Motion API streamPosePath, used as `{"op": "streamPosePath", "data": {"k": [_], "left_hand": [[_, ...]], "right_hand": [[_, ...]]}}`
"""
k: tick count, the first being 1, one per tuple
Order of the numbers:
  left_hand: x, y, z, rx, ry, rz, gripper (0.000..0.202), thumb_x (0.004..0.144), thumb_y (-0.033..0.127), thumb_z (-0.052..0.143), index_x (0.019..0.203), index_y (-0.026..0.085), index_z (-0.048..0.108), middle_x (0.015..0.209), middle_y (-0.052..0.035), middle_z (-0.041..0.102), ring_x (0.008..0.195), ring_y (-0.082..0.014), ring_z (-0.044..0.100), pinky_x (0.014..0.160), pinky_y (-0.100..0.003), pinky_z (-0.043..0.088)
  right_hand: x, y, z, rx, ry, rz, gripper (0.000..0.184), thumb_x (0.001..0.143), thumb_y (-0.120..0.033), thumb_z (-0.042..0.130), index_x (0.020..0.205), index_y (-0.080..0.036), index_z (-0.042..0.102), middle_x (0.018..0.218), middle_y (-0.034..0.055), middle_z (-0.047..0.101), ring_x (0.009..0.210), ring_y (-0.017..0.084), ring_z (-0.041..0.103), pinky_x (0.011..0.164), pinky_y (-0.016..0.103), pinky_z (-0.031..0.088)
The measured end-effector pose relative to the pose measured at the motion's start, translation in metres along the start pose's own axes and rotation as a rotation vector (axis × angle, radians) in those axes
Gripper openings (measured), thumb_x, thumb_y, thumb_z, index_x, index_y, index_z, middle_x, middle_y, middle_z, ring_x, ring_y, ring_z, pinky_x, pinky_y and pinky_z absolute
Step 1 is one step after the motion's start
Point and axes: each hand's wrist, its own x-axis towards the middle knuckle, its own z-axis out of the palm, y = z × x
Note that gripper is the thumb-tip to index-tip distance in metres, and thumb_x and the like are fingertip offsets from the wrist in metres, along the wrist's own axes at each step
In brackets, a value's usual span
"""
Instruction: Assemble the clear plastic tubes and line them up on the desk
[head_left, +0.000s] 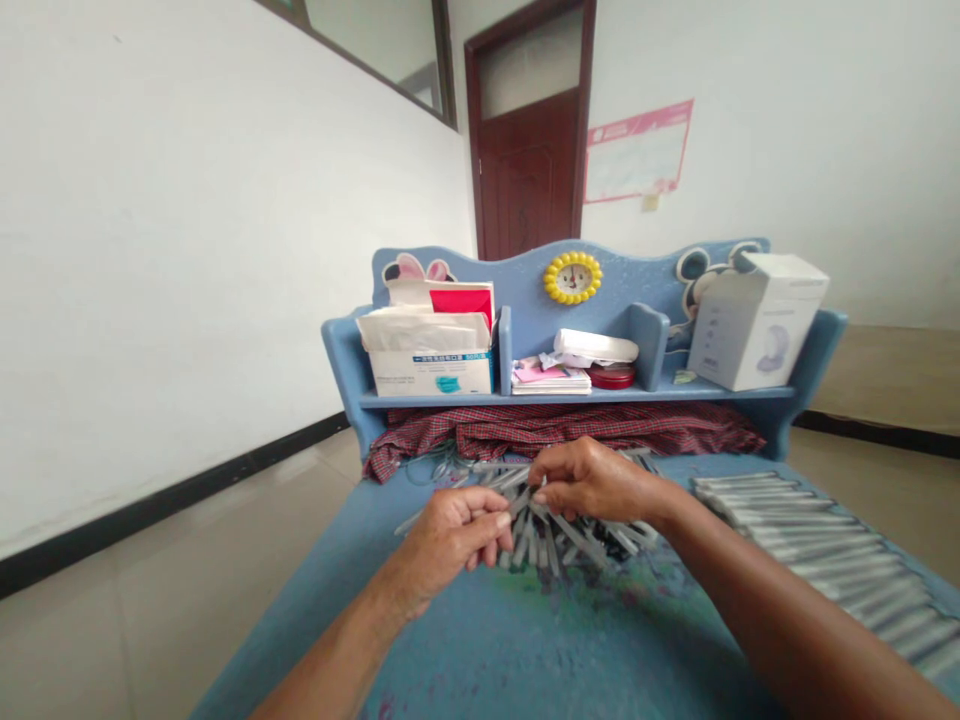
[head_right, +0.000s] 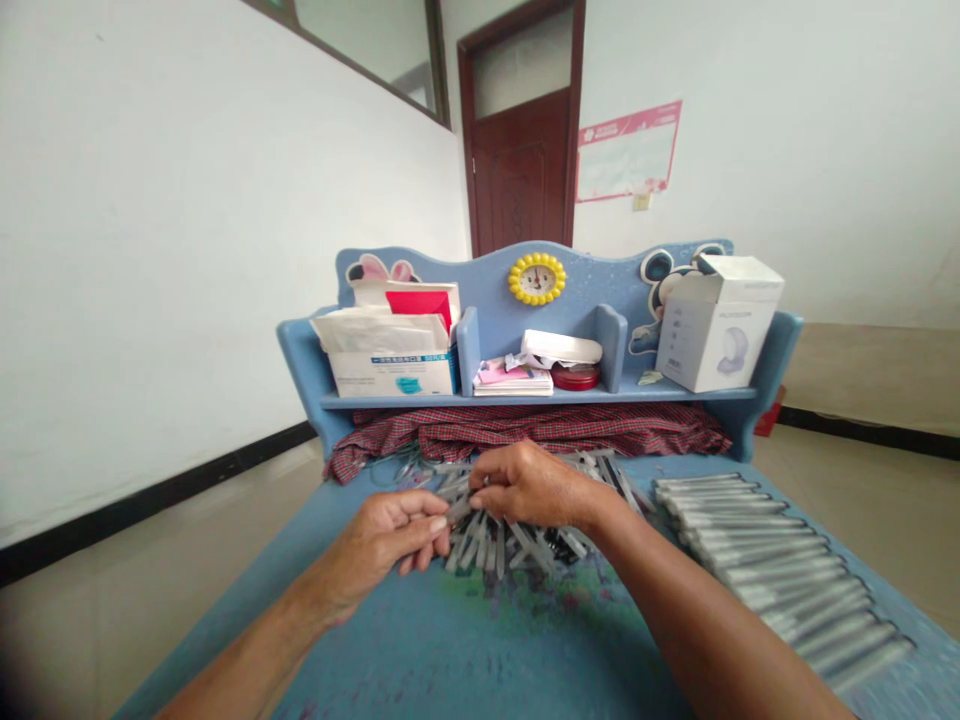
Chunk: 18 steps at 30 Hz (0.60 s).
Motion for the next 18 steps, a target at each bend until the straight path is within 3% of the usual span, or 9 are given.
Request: {"op": "streamPosePath", "data": {"k": [3,7,11,15,18], "left_hand": [[0.0002,-0.0002,0.0,0.003,-0.008,0.002,0.017,0.076,0.029,0.055,0.075,0.012,0.058,0.063,-0.0022,0.063,0.046,-0.007,0.049,0.042,-0.018,0.032],[0.0002,-0.0007,0.0001,-0.013,0.003,0.014,0.017,0.075,0.029,0.055,0.078,0.012,0.059,0.063,-0.002,0.064,0.046,-0.007,0.048,0.042,-0.018,0.031],[0.0004,-0.0001,0.0006,-0.008,0.012,0.008,0.018,0.074,0.029,0.056,0.076,0.012,0.059,0.062,-0.0023,0.063,0.046,-0.0073,0.048,0.041,-0.018,0.031],[0.0001,0.0006,0.0011,-0.004,0.018,0.017,0.017,0.074,0.028,0.056,0.078,0.012,0.06,0.063,-0.0025,0.064,0.046,-0.0074,0.049,0.041,-0.018,0.032],[-0.0003,0.0008,0.0014,-0.006,0.017,0.019,0.018,0.074,0.029,0.057,0.076,0.012,0.06,0.063,-0.0029,0.063,0.046,-0.0075,0.049,0.042,-0.018,0.033]], "right_hand": [[-0.0001,-0.0005,0.0001,-0.042,-0.015,-0.001,0.037,0.085,-0.04,0.048,0.06,-0.013,0.052,0.052,-0.0024,0.05,0.046,0.007,0.046,0.044,0.016,0.032],[-0.0006,-0.0012,0.0006,-0.048,0.015,-0.005,0.029,0.081,-0.04,0.053,0.074,-0.013,0.058,0.053,-0.0037,0.051,0.046,0.007,0.046,0.043,0.016,0.031],[-0.0005,-0.0026,0.0002,-0.09,-0.009,-0.006,0.038,0.085,-0.041,0.048,0.059,-0.012,0.054,0.05,-0.0026,0.05,0.045,0.007,0.046,0.044,0.016,0.031],[-0.0001,-0.0057,0.0,-0.101,-0.012,-0.022,0.028,0.082,-0.038,0.053,0.071,-0.013,0.058,0.052,-0.004,0.05,0.046,0.006,0.046,0.043,0.015,0.029],[0.0,-0.0072,0.0003,-0.102,-0.041,-0.031,0.035,0.084,-0.038,0.049,0.061,-0.013,0.055,0.05,-0.0032,0.05,0.045,0.006,0.045,0.043,0.015,0.03]]}}
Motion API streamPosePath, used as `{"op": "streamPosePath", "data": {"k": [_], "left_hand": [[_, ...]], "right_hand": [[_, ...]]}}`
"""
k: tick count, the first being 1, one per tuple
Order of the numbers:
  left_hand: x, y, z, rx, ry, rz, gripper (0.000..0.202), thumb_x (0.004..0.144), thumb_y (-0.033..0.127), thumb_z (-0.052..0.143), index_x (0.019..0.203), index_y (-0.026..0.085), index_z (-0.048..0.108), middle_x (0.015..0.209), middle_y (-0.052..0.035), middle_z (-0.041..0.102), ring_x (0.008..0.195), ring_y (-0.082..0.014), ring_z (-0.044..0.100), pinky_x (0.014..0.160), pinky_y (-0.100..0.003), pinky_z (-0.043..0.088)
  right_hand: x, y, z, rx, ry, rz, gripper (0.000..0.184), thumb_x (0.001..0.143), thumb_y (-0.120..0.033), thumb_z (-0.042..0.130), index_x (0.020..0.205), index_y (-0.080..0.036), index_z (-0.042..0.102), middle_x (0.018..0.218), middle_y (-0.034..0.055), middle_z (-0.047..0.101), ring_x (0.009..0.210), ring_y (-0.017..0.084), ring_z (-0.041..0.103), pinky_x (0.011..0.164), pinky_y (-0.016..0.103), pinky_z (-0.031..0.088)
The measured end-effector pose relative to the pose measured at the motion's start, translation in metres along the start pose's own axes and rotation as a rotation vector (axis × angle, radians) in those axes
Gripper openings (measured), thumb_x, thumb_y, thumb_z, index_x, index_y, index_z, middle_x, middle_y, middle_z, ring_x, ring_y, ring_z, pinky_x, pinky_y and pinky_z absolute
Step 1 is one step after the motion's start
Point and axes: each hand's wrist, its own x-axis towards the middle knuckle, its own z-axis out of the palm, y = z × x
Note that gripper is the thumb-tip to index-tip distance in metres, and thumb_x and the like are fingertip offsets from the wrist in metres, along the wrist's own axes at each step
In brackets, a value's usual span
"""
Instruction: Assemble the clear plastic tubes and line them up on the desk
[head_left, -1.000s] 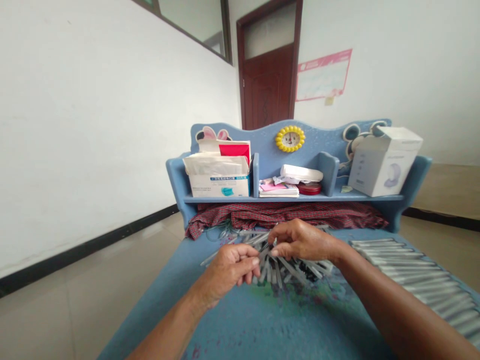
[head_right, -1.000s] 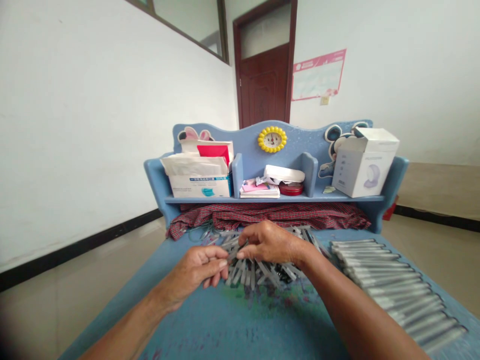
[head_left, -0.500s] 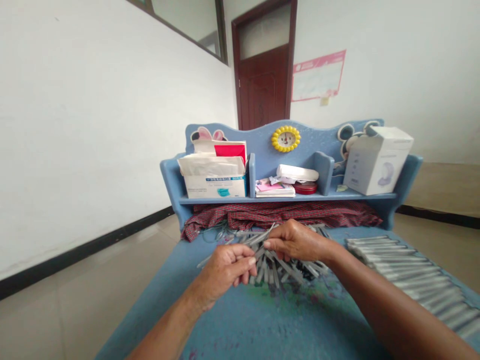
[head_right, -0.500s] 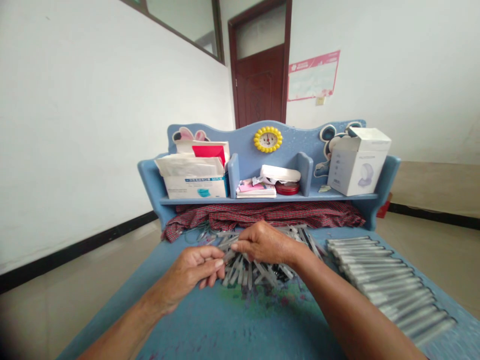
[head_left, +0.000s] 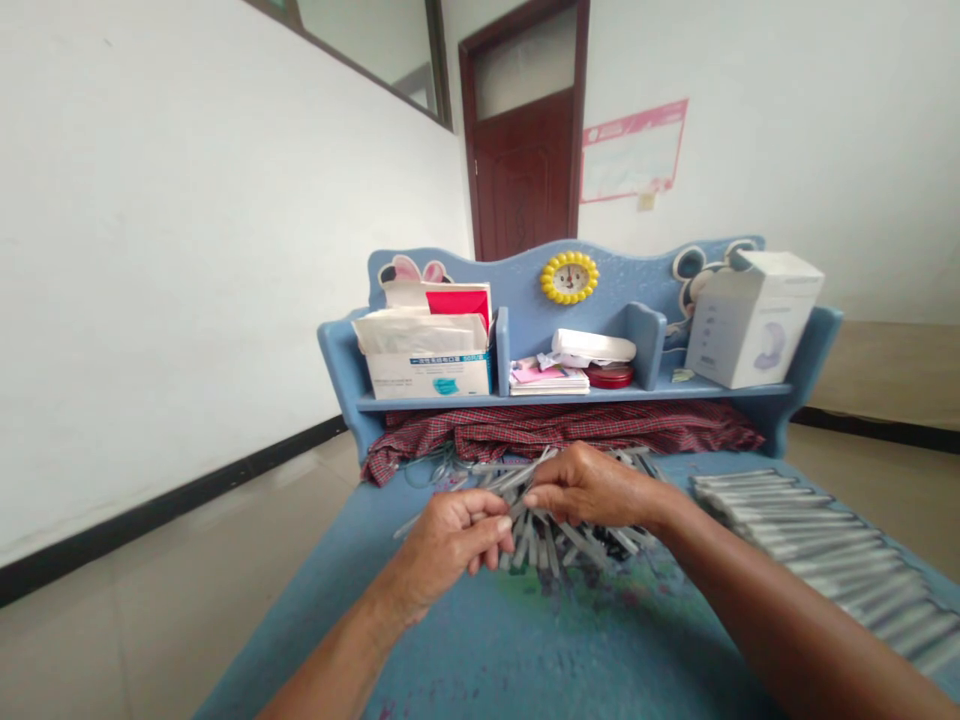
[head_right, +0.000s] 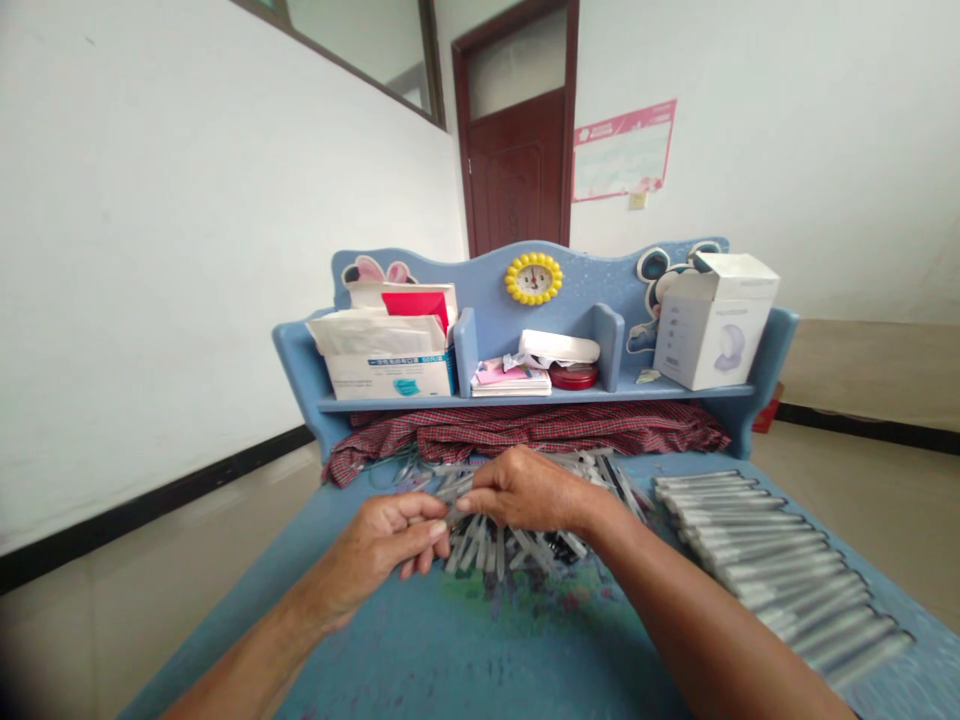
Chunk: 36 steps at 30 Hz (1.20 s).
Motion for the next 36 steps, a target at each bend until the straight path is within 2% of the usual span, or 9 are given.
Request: {"op": "streamPosePath", "data": {"k": [2,6,11,15,21,27,31,36], "left_hand": [[0.0,0.0,0.0,-0.004,-0.004,0.002,0.018,0.074,0.029,0.057,0.076,0.011,0.06,0.063,-0.0029,0.063,0.047,-0.0078,0.05,0.042,-0.018,0.033],[0.0,-0.001,0.0,-0.012,-0.002,0.002,0.018,0.073,0.029,0.057,0.077,0.012,0.06,0.063,-0.0024,0.063,0.047,-0.0081,0.05,0.042,-0.019,0.034],[0.001,-0.004,0.0,0.053,0.018,0.024,0.017,0.069,0.027,0.059,0.079,0.013,0.06,0.062,0.0002,0.06,0.05,-0.0091,0.051,0.045,-0.019,0.036],[0.003,-0.008,0.0,0.225,0.026,0.131,0.011,0.07,0.023,0.057,0.076,0.014,0.061,0.06,0.0028,0.055,0.055,-0.0103,0.051,0.051,-0.021,0.037],[0.001,-0.013,0.004,0.652,0.187,0.372,0.005,0.074,0.017,0.054,0.072,0.018,0.059,0.063,0.0029,0.055,0.061,-0.0115,0.052,0.058,-0.022,0.036],[0.0,-0.016,0.005,0.746,0.24,0.479,0.004,0.076,0.019,0.055,0.077,0.021,0.059,0.071,-0.0017,0.061,0.069,-0.0165,0.057,0.064,-0.025,0.038],[0.0,-0.018,0.004,0.772,0.244,0.484,0.004,0.075,0.018,0.055,0.074,0.021,0.057,0.071,-0.0019,0.061,0.068,-0.017,0.056,0.064,-0.026,0.037],[0.0,-0.015,-0.001,0.765,0.16,0.438,0.005,0.076,0.02,0.056,0.071,0.02,0.058,0.069,-0.0012,0.06,0.066,-0.0163,0.055,0.061,-0.025,0.035]], "right_hand": [[0.0,0.0,0.0,-0.012,0.011,-0.007,0.038,0.085,-0.04,0.048,0.059,-0.013,0.054,0.05,-0.003,0.049,0.045,0.006,0.045,0.043,0.015,0.029],[0.0,0.001,0.002,0.043,0.021,0.002,0.032,0.083,-0.04,0.051,0.065,-0.013,0.055,0.053,-0.0032,0.051,0.046,0.007,0.047,0.044,0.015,0.031],[0.001,0.002,0.005,0.024,0.005,0.004,0.04,0.084,-0.04,0.048,0.054,-0.013,0.05,0.047,-0.0031,0.048,0.043,0.006,0.044,0.043,0.015,0.029],[0.001,0.003,0.005,-0.062,0.005,0.013,0.038,0.084,-0.036,0.048,0.054,-0.012,0.051,0.047,-0.0034,0.048,0.045,0.005,0.042,0.044,0.016,0.027],[0.003,0.005,0.008,-0.16,0.021,0.021,0.037,0.085,-0.034,0.047,0.055,-0.012,0.052,0.049,-0.0037,0.048,0.047,0.005,0.04,0.045,0.017,0.023],[0.005,0.003,0.012,-0.199,0.039,0.041,0.038,0.085,-0.032,0.045,0.054,-0.012,0.053,0.048,-0.0028,0.049,0.046,0.005,0.038,0.046,0.019,0.022],[0.005,0.002,0.014,-0.202,0.046,0.033,0.036,0.084,-0.03,0.045,0.055,-0.012,0.054,0.049,-0.0027,0.049,0.047,0.006,0.039,0.046,0.019,0.021],[0.003,0.0,0.013,-0.189,0.062,0.036,0.037,0.085,-0.032,0.043,0.055,-0.012,0.053,0.049,-0.0035,0.045,0.048,0.006,0.038,0.045,0.02,0.02]]}}
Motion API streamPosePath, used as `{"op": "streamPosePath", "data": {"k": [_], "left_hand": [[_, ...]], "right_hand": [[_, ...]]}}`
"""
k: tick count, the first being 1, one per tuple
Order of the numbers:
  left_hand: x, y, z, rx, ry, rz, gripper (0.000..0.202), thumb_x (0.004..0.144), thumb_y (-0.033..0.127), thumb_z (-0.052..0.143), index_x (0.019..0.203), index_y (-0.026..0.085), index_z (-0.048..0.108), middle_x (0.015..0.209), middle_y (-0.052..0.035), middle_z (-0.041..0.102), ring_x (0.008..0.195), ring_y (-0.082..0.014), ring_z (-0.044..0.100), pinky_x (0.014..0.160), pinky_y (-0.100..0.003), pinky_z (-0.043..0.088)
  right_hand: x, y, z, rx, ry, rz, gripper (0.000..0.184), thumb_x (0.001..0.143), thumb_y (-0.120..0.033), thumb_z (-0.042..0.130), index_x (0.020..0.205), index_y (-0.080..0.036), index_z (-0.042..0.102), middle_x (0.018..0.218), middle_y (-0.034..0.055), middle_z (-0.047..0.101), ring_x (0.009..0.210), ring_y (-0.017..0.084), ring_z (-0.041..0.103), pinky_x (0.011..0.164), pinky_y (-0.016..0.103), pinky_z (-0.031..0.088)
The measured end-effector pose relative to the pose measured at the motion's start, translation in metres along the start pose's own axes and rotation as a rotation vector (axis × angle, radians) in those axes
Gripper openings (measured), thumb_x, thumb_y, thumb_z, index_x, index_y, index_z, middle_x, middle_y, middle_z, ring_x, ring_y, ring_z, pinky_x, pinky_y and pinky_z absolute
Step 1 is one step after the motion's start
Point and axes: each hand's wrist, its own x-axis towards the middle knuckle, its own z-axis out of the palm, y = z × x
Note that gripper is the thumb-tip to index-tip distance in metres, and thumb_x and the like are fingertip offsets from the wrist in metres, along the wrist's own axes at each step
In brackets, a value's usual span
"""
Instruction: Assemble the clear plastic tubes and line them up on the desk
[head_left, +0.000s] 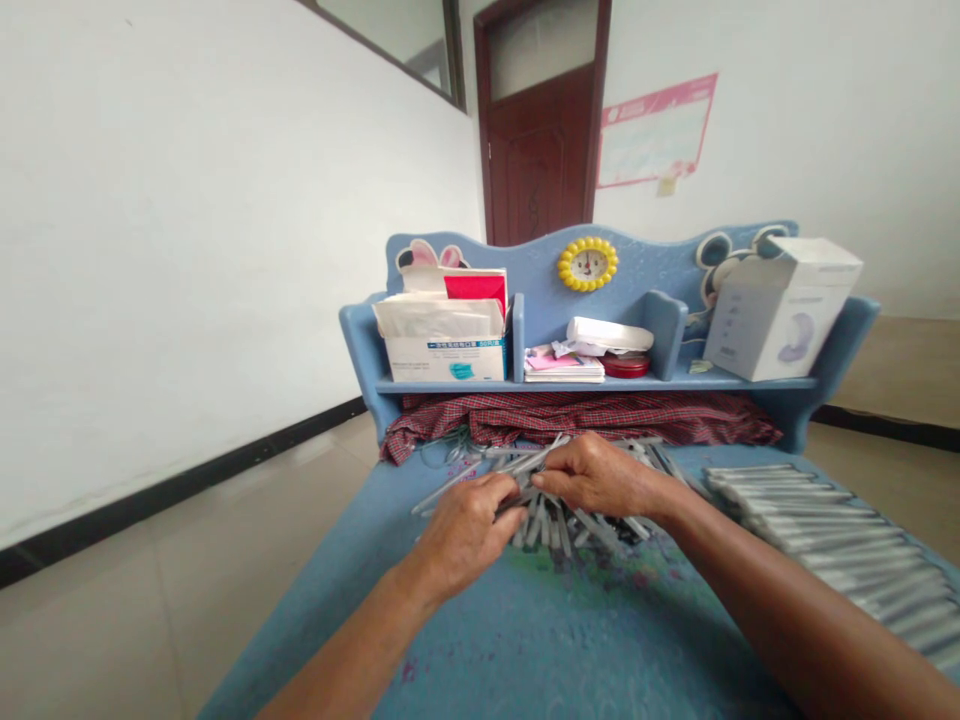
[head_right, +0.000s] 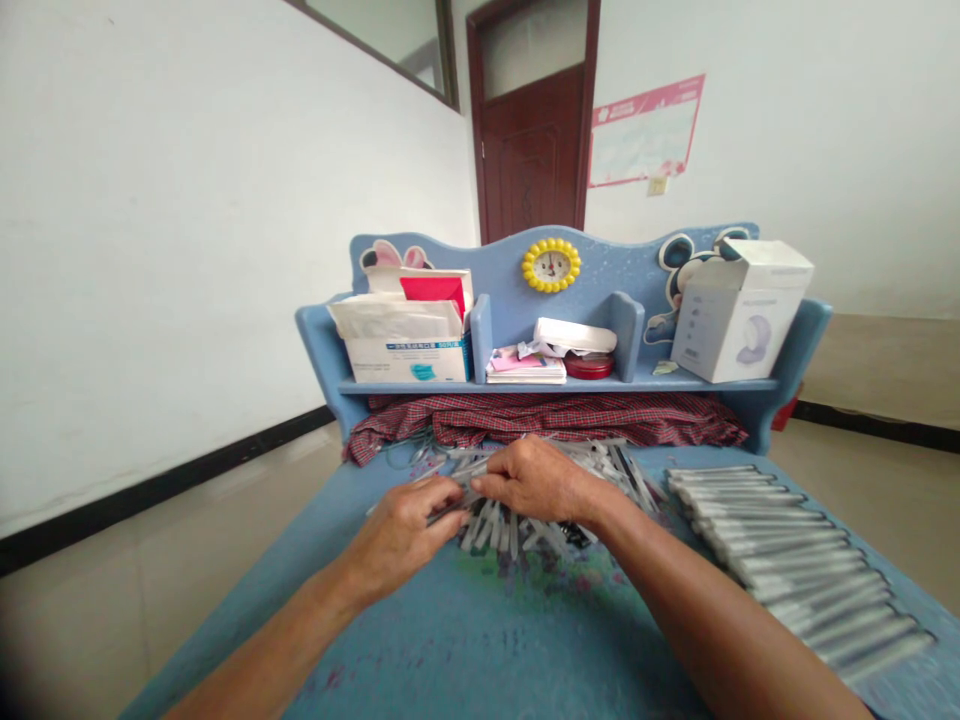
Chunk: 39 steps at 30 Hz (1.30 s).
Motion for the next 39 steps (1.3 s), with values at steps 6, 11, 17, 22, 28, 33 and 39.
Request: {"op": "streamPosePath", "data": {"k": [6,11,17,22,28,33,39], "left_hand": [[0.004,0.001,-0.008,-0.022,-0.076,-0.019,0.009,0.074,0.018,0.057,0.066,0.019,0.061,0.066,-0.0008,0.059,0.066,-0.0159,0.055,0.06,-0.024,0.035],[0.003,0.001,-0.01,-0.049,-0.031,-0.071,0.011,0.071,0.019,0.059,0.06,0.019,0.059,0.06,0.0004,0.056,0.061,-0.0148,0.052,0.057,-0.024,0.033],[0.006,-0.015,-0.007,-0.245,0.136,-0.337,0.014,0.066,0.029,0.061,0.059,0.017,0.059,0.052,0.0033,0.051,0.05,-0.0114,0.044,0.048,-0.022,0.03],[0.009,-0.018,-0.008,-0.435,0.23,-0.494,0.02,0.06,0.035,0.065,0.061,0.015,0.062,0.056,0.0025,0.055,0.053,-0.0118,0.048,0.048,-0.021,0.034],[0.009,-0.009,-0.012,-0.512,0.327,-0.529,0.018,0.06,0.032,0.066,0.059,0.014,0.061,0.054,0.0032,0.054,0.053,-0.0101,0.046,0.051,-0.021,0.035],[0.009,-0.007,-0.012,-0.587,0.343,-0.544,0.019,0.058,0.031,0.067,0.059,0.014,0.06,0.052,0.0035,0.054,0.05,-0.0095,0.047,0.048,-0.021,0.034],[0.009,-0.01,-0.01,-0.665,0.316,-0.61,0.016,0.061,0.029,0.066,0.062,0.014,0.059,0.048,0.0047,0.053,0.042,-0.0067,0.043,0.043,-0.018,0.031]], "right_hand": [[0.001,-0.001,0.004,-0.018,0.045,0.037,0.039,0.085,-0.034,0.042,0.054,-0.012,0.051,0.048,-0.0038,0.042,0.047,0.006,0.035,0.046,0.02,0.02],[0.001,-0.002,0.006,0.035,0.05,0.061,0.042,0.086,-0.04,0.041,0.057,-0.012,0.054,0.049,-0.0026,0.046,0.047,0.007,0.038,0.046,0.02,0.022],[0.001,0.003,0.005,-0.013,0.0,0.051,0.025,0.083,-0.029,0.047,0.069,-0.014,0.061,0.053,-0.0031,0.051,0.049,0.008,0.042,0.048,0.019,0.026],[0.003,-0.004,0.021,-0.269,-0.232,-0.08,0.016,0.074,-0.014,0.051,0.08,-0.018,0.066,0.07,0.0018,0.064,0.063,0.012,0.054,0.055,0.021,0.03],[0.003,-0.016,0.045,-0.513,-0.278,-0.106,0.022,0.08,-0.017,0.046,0.09,-0.017,0.065,0.079,0.0103,0.068,0.072,0.02,0.061,0.058,0.025,0.036],[0.004,-0.019,0.061,-0.671,-0.323,-0.166,0.021,0.079,-0.014,0.044,0.087,-0.015,0.064,0.077,0.013,0.068,0.069,0.023,0.063,0.058,0.029,0.041],[0.003,-0.023,0.064,-0.695,-0.322,-0.214,0.021,0.077,-0.011,0.041,0.087,-0.013,0.06,0.067,0.0118,0.066,0.059,0.022,0.062,0.054,0.029,0.039]]}}
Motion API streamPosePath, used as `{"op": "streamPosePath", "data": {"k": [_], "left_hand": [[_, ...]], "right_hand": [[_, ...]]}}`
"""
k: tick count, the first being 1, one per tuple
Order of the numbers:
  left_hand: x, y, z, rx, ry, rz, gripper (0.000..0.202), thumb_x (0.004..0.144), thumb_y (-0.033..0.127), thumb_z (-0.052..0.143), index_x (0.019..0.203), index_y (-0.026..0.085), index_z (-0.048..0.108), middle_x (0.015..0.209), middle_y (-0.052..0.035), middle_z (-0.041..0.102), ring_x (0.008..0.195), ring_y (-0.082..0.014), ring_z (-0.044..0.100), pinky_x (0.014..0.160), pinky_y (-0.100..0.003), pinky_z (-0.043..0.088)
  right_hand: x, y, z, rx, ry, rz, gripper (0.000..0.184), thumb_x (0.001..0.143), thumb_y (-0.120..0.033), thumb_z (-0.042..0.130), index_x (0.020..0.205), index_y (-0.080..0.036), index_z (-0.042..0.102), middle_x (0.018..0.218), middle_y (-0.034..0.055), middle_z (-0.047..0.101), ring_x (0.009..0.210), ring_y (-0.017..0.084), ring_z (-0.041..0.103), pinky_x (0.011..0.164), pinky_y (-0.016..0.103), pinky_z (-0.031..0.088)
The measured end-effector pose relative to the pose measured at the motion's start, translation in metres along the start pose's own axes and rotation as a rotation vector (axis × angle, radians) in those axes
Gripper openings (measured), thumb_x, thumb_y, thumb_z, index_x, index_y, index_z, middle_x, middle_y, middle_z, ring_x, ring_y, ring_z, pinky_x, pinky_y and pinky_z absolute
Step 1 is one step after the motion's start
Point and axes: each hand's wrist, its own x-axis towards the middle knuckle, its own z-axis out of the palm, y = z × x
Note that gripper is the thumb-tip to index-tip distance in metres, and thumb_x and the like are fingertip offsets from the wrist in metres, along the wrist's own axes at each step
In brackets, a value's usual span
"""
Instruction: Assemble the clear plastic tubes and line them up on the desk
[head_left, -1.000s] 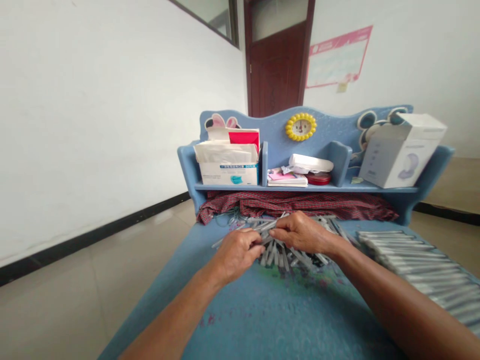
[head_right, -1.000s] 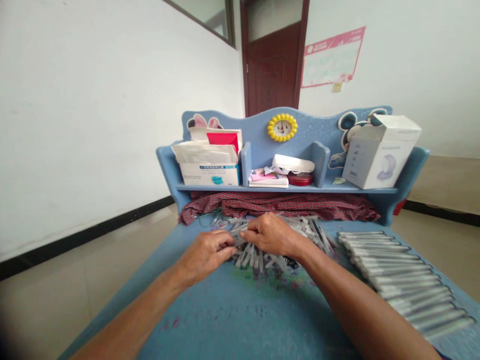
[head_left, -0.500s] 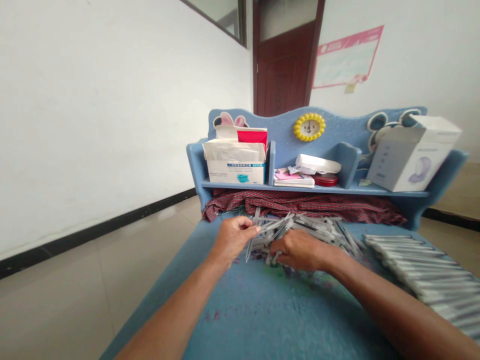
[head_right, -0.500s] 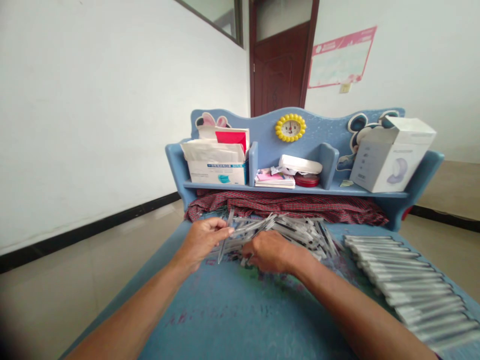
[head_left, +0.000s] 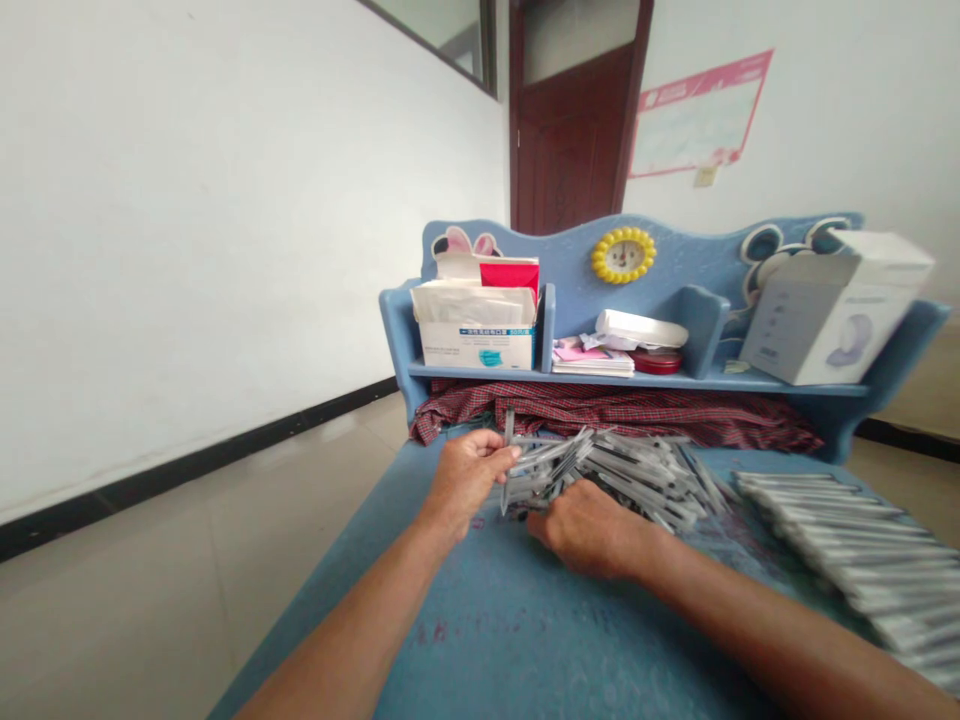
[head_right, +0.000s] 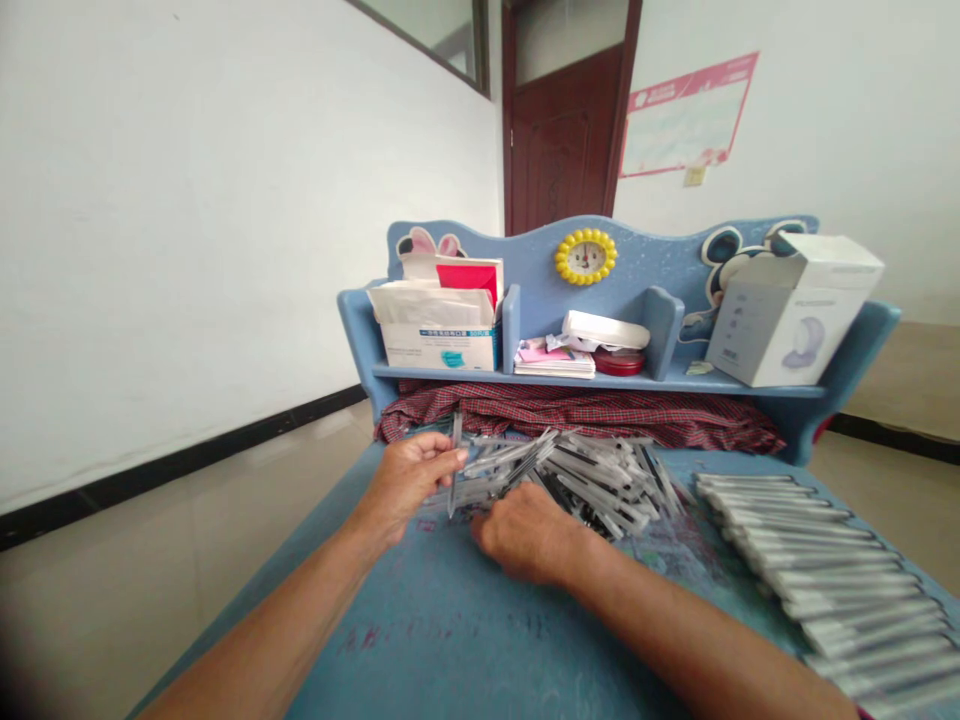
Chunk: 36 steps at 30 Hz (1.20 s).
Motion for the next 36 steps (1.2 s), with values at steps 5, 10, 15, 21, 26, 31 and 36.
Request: {"op": "streamPosePath", "data": {"k": [5,10,15,21,26,31,36], "left_hand": [[0.002,0.0,-0.004,-0.159,-0.008,-0.047,0.02,0.064,0.032,0.067,0.066,0.014,0.058,0.054,0.0021,0.058,0.043,-0.0058,0.046,0.038,-0.016,0.03],[0.004,0.004,-0.008,-0.387,0.036,-0.121,0.018,0.065,0.025,0.067,0.068,0.012,0.056,0.062,-0.0007,0.062,0.044,-0.0047,0.049,0.038,-0.014,0.032],[0.005,0.006,-0.012,-0.611,0.041,-0.14,0.01,0.07,0.016,0.064,0.071,0.013,0.054,0.065,-0.0017,0.064,0.046,-0.0052,0.052,0.04,-0.014,0.037],[0.005,0.007,-0.013,-0.762,0.063,-0.146,0.006,0.075,0.01,0.059,0.071,0.011,0.055,0.064,-0.0029,0.065,0.046,-0.0062,0.054,0.041,-0.015,0.043],[0.003,0.008,-0.012,-0.794,0.056,-0.125,0.006,0.075,0.008,0.058,0.071,0.011,0.055,0.063,-0.0037,0.065,0.047,-0.0072,0.056,0.042,-0.016,0.045],[0.002,0.009,-0.01,-0.785,0.071,-0.118,0.007,0.074,0.007,0.059,0.07,0.011,0.055,0.064,-0.0042,0.066,0.046,-0.0079,0.057,0.042,-0.016,0.046],[0.002,0.007,-0.009,-0.762,0.066,-0.114,0.007,0.071,0.009,0.061,0.069,0.011,0.055,0.064,-0.0043,0.066,0.046,-0.0083,0.057,0.042,-0.017,0.048]], "right_hand": [[-0.009,0.012,-0.011,0.238,0.207,0.056,0.017,0.076,-0.018,0.045,0.087,-0.014,0.057,0.069,0.0082,0.064,0.06,0.017,0.057,0.053,0.025,0.034],[-0.01,0.027,-0.008,1.087,0.39,0.169,0.006,0.076,-0.02,0.049,0.08,-0.016,0.049,0.059,-0.0023,0.055,0.048,0.008,0.047,0.045,0.018,0.032],[-0.005,0.033,-0.002,1.705,0.492,0.114,0.014,0.076,-0.023,0.056,0.084,-0.015,0.047,0.066,0.003,0.064,0.05,0.012,0.058,0.046,0.022,0.043],[-0.002,0.031,0.003,1.865,0.631,0.094,0.019,0.072,-0.023,0.065,0.078,-0.015,0.048,0.069,0.0052,0.068,0.05,0.014,0.062,0.044,0.022,0.046],[0.003,0.023,0.006,1.877,0.665,0.131,0.022,0.071,-0.026,0.067,0.076,-0.016,0.048,0.067,0.0045,0.068,0.05,0.015,0.062,0.043,0.022,0.046],[0.007,0.017,0.005,1.869,0.712,0.182,0.027,0.071,-0.028,0.067,0.087,-0.016,0.049,0.072,0.0046,0.068,0.054,0.016,0.064,0.045,0.023,0.048],[0.01,0.015,0.008,1.813,0.676,0.198,0.029,0.073,-0.033,0.065,0.092,-0.016,0.051,0.078,0.0047,0.068,0.058,0.014,0.064,0.047,0.023,0.048]]}}
